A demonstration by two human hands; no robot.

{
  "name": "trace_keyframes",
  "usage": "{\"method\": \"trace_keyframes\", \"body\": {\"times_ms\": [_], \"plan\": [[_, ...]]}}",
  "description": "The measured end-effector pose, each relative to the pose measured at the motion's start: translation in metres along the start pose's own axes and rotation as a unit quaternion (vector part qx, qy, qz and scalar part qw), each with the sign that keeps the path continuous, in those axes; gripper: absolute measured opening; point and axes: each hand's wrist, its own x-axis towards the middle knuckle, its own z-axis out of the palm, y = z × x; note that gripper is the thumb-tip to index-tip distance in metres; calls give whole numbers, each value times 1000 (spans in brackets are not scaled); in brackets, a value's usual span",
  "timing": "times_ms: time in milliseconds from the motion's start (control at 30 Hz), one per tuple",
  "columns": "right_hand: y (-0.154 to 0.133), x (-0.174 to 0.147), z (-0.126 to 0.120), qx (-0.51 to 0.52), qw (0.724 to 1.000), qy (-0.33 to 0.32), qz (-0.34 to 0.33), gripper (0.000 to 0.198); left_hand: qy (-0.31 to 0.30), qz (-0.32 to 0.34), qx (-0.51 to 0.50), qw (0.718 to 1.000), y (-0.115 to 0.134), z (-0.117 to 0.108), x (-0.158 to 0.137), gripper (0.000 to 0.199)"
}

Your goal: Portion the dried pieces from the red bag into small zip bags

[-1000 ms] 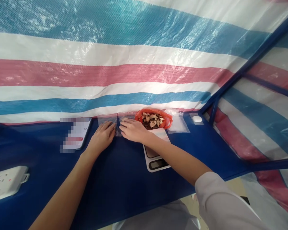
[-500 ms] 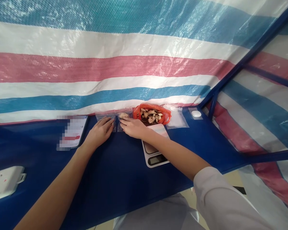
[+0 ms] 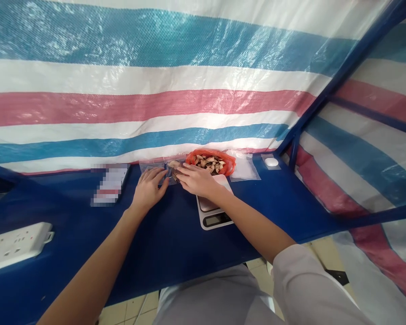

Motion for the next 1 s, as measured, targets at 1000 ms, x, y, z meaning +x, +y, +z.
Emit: {"method": "trace_keyframes", "body": {"times_ms": [1000], "plan": [[118,-168,-13,-29,946,20,322,44,-110,-47,72,990,59,35,-18,53]]}}
